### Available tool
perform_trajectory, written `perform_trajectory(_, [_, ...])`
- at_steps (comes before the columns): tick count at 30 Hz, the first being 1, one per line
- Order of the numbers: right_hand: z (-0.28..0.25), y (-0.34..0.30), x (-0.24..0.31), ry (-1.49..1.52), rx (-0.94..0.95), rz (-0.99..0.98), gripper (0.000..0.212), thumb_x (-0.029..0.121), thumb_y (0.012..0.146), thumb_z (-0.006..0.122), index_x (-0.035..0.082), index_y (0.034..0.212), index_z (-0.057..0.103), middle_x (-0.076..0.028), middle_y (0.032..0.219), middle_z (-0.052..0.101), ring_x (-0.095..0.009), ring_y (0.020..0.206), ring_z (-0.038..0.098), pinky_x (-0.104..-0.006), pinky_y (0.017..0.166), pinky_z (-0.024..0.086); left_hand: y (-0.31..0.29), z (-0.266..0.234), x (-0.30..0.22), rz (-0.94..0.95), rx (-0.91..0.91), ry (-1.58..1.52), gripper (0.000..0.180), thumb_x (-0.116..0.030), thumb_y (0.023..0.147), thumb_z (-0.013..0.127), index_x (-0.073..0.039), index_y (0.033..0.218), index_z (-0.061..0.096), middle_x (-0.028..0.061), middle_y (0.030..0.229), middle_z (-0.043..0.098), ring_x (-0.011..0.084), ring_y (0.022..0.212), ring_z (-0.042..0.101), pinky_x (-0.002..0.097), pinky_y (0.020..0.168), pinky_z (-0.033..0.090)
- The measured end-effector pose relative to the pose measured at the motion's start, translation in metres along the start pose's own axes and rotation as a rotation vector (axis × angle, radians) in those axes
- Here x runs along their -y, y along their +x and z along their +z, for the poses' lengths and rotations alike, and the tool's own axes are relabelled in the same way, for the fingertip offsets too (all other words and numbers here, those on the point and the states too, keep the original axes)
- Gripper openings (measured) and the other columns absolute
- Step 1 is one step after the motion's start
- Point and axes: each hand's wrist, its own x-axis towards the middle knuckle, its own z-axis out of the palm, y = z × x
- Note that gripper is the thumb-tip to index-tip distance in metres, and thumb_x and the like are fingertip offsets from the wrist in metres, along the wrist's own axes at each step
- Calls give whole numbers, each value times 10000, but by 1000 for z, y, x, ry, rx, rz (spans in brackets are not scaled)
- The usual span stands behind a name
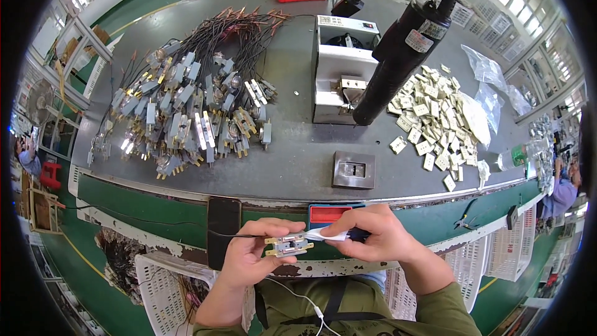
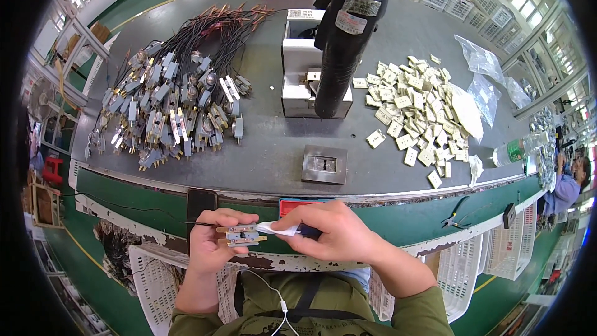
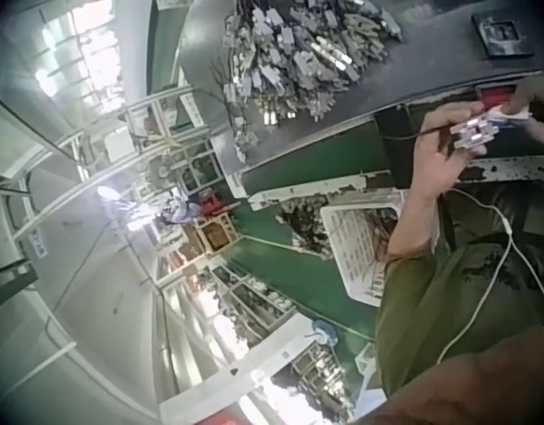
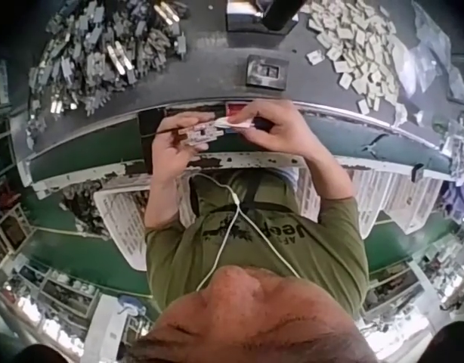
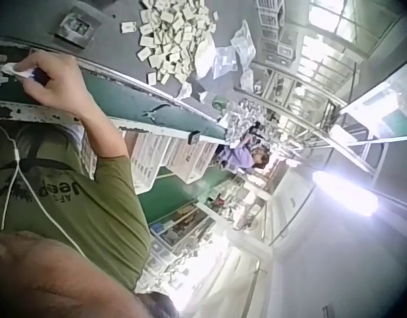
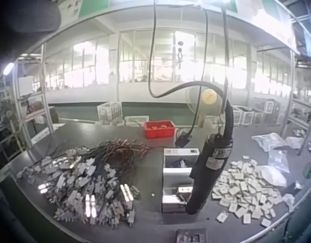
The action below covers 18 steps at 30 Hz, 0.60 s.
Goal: Assembling small electronic components by inserting paper tabs and using a tool on a factory production line.
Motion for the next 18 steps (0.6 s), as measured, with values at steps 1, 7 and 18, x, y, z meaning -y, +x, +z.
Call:
perform_trajectory(1, [1,0,0,-1,1,-1,204,49,757,673,75,958,677,-66,760,652,-181,592,610,-269,546,472,0,-1,0,1,-1,-9,467,-46,702,784,-53,1063,488,185,1088,595,311,1064,588,409,881,504])
perform_trajectory(7, [1,-2,0,-6,-27,-25,208,48,751,681,75,957,678,-68,759,654,-187,597,613,-271,552,477,0,1,0,18,9,-11,464,-19,695,781,-51,1059,494,190,1090,594,317,1075,583,414,885,505])
perform_trajectory(18, [7,2,1,135,-34,-27,128,15,762,687,33,889,675,-59,737,680,-126,611,640,-233,545,472,0,-1,8,-10,56,-99,480,-1,663,794,-43,1041,501,206,1079,601,328,1056,595,416,881,523])
